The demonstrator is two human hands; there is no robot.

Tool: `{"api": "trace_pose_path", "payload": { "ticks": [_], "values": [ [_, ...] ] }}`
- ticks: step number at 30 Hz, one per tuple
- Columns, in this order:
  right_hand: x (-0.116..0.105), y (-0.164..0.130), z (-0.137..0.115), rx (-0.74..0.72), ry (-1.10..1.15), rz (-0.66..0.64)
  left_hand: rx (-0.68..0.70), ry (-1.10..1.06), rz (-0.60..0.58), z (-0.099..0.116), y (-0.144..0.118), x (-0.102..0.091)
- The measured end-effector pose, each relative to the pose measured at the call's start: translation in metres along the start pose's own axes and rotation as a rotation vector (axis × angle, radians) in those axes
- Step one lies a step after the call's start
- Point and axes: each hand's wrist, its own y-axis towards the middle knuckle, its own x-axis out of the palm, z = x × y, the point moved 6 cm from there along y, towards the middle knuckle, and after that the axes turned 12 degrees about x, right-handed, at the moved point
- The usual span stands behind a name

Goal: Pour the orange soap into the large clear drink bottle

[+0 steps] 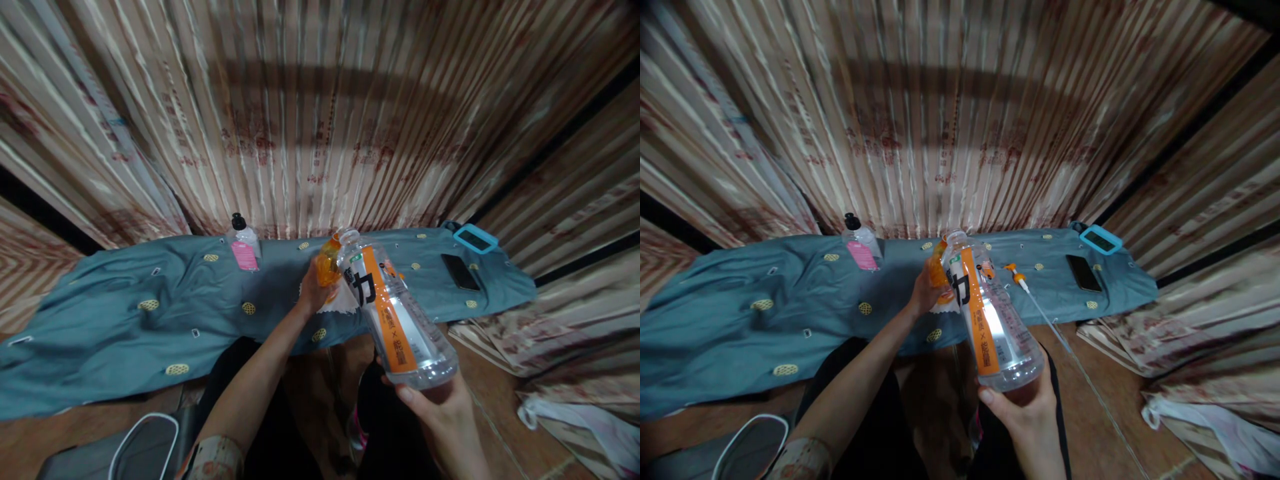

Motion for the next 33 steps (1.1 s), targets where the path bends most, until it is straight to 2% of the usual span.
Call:
{"api": "trace_pose_path", "payload": {
  "ticks": [5, 16, 33],
  "values": [
    [0.001, 0.002, 0.001, 0.014, -0.008, -0.002, 0.042, -0.02, 0.003, 0.002, 0.0, 0.0],
    [0.003, -0.001, -0.001, 0.022, 0.015, 0.015, -0.018, -0.047, -0.001, 0.002, 0.0, 0.001],
    [0.013, -0.006, -0.008, 0.076, 0.057, 0.118, -0.004, 0.002, -0.008, -0.001, 0.0, 0.0]
  ]
}}
